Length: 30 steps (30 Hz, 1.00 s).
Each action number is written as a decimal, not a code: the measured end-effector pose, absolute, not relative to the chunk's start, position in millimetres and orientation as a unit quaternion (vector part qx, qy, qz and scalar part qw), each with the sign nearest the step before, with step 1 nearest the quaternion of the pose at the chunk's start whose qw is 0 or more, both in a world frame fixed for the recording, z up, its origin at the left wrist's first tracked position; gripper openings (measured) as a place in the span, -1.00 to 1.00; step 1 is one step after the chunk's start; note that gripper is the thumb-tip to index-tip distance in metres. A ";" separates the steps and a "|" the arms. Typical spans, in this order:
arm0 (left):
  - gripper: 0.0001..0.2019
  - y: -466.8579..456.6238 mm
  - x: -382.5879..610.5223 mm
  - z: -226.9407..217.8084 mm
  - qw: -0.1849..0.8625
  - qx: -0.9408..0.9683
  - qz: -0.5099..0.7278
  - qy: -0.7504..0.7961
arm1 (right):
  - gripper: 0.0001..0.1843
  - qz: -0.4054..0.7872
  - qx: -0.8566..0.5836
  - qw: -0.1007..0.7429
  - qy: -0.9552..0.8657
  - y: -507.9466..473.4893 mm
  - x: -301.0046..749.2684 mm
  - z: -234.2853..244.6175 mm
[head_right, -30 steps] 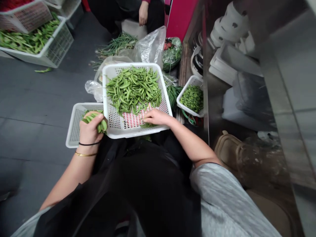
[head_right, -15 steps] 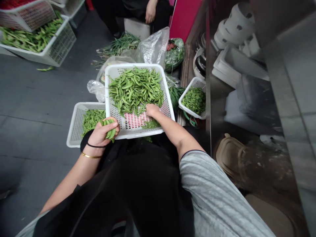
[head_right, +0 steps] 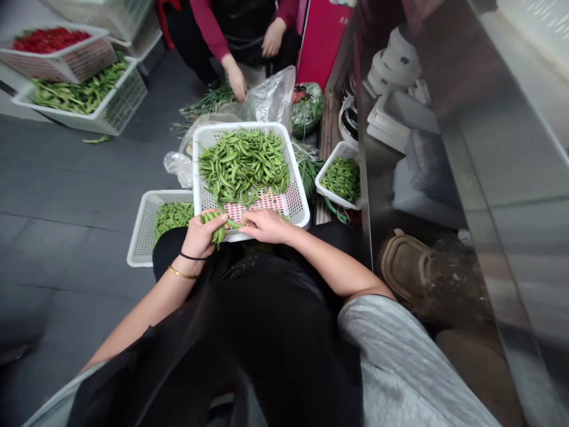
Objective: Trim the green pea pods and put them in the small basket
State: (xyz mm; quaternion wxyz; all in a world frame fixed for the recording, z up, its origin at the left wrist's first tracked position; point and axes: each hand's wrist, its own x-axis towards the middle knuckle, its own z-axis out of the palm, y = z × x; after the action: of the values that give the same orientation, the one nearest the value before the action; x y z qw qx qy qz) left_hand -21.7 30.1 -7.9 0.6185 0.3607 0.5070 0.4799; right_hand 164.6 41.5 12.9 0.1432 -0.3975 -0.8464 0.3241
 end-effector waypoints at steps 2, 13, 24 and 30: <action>-0.67 28.2 -23.6 -3.1 0.654 0.320 0.477 0.492 | -0.77 0.319 -0.361 0.197 -0.854 38.8 168.5 16.0; -0.73 22.8 -30.8 1.5 0.734 0.422 0.341 0.408 | -0.68 0.565 -0.363 0.215 -0.709 49.9 192.5 23.9; -0.73 30.2 -33.0 -1.3 0.754 0.456 0.286 0.377 | -0.67 0.190 -0.295 0.143 -0.926 40.5 171.4 34.4; -0.91 20.2 -31.3 20.0 0.425 0.758 0.294 0.398 | -0.66 0.490 -0.321 0.214 -0.781 37.4 164.6 17.0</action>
State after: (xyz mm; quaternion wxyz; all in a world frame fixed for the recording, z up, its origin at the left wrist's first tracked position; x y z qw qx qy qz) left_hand -31.3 20.2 20.0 0.4249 0.7580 0.3984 0.2937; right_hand 164.6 37.4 17.0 0.2145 -0.3209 -0.7814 0.4903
